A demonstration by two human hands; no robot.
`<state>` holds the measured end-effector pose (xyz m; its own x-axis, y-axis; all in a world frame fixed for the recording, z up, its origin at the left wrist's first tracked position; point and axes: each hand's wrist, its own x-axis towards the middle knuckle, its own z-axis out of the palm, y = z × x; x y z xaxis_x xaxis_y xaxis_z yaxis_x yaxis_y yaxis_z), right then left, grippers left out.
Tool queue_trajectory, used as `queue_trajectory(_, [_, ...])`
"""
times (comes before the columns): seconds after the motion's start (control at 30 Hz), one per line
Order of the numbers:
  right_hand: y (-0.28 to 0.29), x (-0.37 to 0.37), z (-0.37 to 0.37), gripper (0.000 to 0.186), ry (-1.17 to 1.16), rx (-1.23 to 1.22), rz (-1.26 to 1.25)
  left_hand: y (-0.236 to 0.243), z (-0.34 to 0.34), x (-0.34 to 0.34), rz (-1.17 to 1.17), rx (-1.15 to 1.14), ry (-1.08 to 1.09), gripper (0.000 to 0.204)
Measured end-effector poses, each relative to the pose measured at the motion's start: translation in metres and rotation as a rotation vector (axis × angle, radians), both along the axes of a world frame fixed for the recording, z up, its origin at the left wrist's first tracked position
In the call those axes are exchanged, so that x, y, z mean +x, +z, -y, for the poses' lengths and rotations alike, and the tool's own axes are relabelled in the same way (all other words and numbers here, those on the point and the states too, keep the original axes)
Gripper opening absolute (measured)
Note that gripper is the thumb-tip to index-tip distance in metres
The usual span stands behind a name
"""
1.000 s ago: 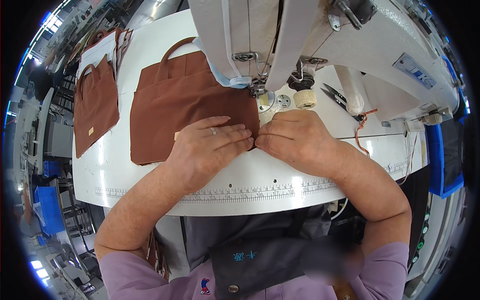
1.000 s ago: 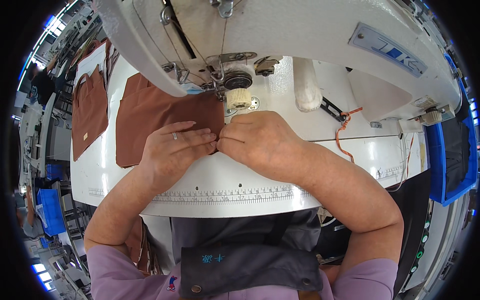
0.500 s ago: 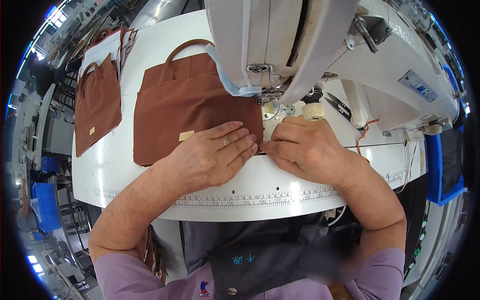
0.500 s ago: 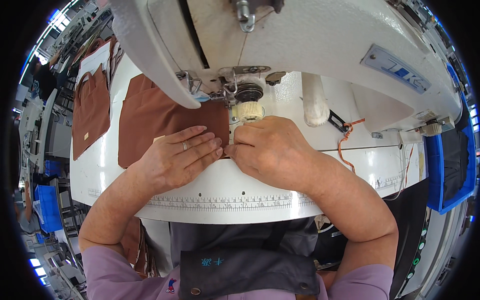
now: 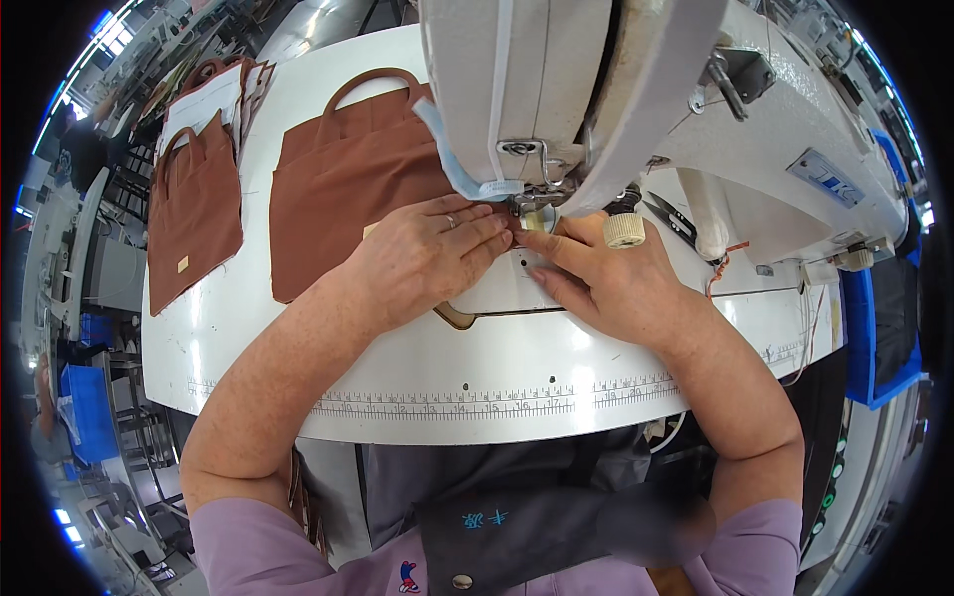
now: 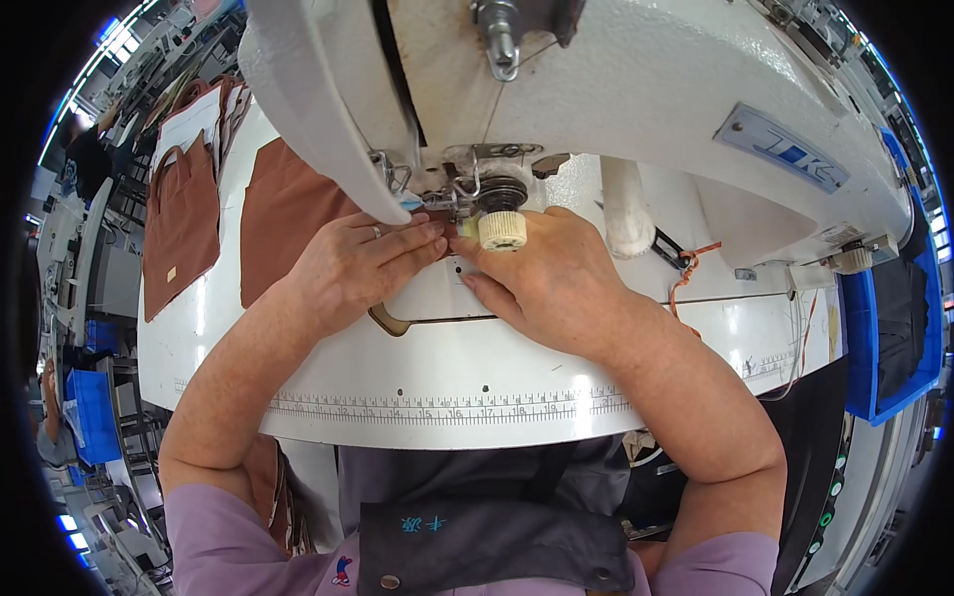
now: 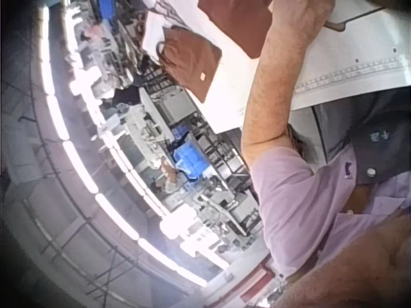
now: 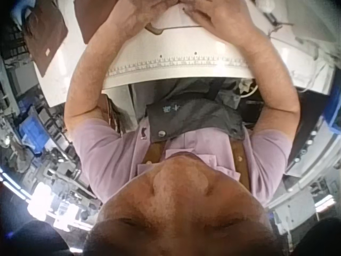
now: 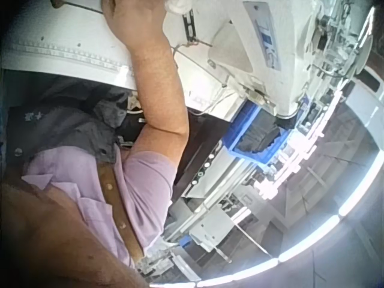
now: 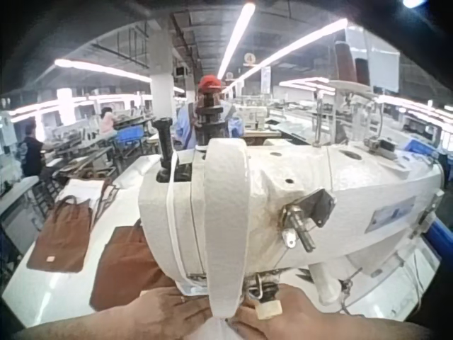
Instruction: The person sews brown leather tote bags using an industrial sewing machine. They align the bag edges under the needle, stitch along the seams, and trim excess thread with scissors. The person repeats this process for multiple bags, stacking the finished items on the table.
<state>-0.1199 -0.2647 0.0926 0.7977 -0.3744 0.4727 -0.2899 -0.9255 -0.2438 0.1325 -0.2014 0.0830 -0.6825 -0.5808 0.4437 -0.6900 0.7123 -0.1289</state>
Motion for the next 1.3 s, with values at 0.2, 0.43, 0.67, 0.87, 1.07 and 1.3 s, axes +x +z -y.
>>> queue_trajectory(0.2, [0.002,-0.001,0.000,0.037,-0.040,-0.008,-0.062,0.004,0.011,0.002,-0.002,-0.002,0.052,0.033])
queue_trajectory(0.43, [0.001,-0.001,0.001,0.037,-0.025,-0.011,-0.036,0.001,0.010,0.000,-0.016,0.023,0.116,0.033])
queue_trajectory(0.67, [0.004,-0.001,0.000,0.036,-0.044,-0.002,-0.069,0.003,0.010,-0.003,-0.032,0.020,0.139,0.032])
queue_trajectory(0.87, [0.003,-0.001,0.000,0.035,-0.025,0.011,-0.047,0.002,0.017,0.005,-0.141,0.017,0.115,0.036])
queue_trajectory(1.07, [0.003,-0.001,0.001,0.034,-0.019,0.025,-0.045,0.013,0.004,0.007,-0.262,0.381,0.194,0.047])
queue_trajectory(1.3, [-0.005,-0.003,0.002,0.034,-0.050,-0.050,-0.085,0.026,-0.034,-0.044,0.020,0.436,0.413,0.053])
